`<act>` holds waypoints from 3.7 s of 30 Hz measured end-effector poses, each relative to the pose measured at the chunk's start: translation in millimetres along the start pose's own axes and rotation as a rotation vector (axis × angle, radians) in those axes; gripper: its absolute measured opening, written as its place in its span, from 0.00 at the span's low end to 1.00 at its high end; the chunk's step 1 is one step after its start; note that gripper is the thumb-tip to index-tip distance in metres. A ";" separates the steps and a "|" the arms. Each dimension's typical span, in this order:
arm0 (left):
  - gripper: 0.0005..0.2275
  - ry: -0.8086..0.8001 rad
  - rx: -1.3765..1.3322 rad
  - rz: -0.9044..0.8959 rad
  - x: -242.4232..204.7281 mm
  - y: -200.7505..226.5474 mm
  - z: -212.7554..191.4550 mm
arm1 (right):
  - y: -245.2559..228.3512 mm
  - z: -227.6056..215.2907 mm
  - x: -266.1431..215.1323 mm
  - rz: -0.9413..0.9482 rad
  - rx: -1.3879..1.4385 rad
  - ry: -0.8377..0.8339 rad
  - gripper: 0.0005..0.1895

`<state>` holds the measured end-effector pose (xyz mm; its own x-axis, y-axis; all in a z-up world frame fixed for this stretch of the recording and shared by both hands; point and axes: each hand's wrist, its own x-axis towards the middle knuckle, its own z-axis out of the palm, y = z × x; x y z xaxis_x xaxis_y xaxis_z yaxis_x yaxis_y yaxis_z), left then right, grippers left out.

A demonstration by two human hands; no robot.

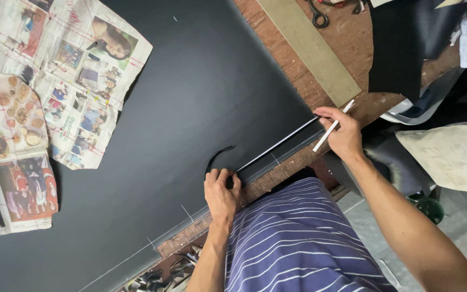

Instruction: The person uses a metal ruler and a white marker to measure and mark lines on a large black sheet and a newspaper placed on a workbench. They repeatedly reposition the ruler and draw straight lines across both surfaces.

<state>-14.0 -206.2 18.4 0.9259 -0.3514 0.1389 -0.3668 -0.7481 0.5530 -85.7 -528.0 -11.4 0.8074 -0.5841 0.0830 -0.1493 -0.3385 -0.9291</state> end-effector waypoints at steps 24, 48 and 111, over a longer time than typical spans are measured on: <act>0.05 -0.078 -0.008 -0.100 5.5 6.5 -7.4 | -37.0 39.2 -39.0 -0.019 0.073 -0.473 0.10; 0.04 -0.053 -0.022 -0.081 3.0 1.2 -1.7 | -55.9 43.4 -25.4 -0.093 -0.184 -0.521 0.07; 0.04 0.014 0.034 0.038 -51.9 -113.2 -75.4 | -75.5 73.7 -79.0 0.074 -0.064 -0.127 0.20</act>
<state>-13.7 -60.8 10.6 0.9124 -0.3721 0.1705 -0.4042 -0.7534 0.5187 -96.1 -401.9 25.7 0.8579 -0.5127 -0.0350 -0.2439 -0.3463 -0.9058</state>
